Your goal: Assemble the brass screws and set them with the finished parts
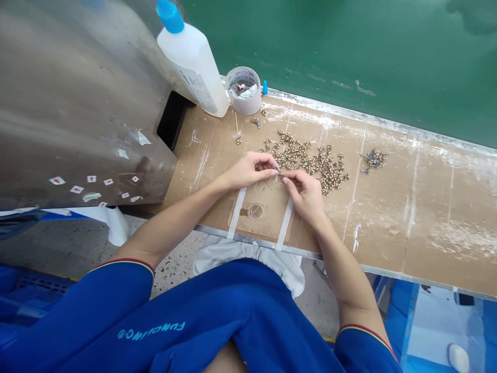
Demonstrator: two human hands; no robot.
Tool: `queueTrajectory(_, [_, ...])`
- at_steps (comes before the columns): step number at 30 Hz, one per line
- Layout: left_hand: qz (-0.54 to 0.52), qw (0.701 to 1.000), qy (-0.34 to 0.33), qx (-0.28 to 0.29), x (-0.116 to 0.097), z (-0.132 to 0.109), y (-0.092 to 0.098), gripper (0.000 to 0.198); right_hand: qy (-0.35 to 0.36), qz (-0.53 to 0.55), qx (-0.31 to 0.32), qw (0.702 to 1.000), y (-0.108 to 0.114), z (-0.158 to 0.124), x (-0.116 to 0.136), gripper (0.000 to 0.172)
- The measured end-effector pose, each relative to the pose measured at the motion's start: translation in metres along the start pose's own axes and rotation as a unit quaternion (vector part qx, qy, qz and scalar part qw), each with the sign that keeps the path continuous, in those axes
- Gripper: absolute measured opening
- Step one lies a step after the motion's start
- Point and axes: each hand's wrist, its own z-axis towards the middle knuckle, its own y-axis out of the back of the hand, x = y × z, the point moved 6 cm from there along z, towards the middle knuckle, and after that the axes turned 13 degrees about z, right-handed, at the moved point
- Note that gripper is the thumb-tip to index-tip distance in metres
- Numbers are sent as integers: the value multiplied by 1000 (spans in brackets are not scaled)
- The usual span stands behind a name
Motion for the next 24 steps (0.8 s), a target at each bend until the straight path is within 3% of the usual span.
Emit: queueTrajectory(24, [92,995,-16,14,-6,-3,-2,13,32,-69,61,995,-5,0,9,18])
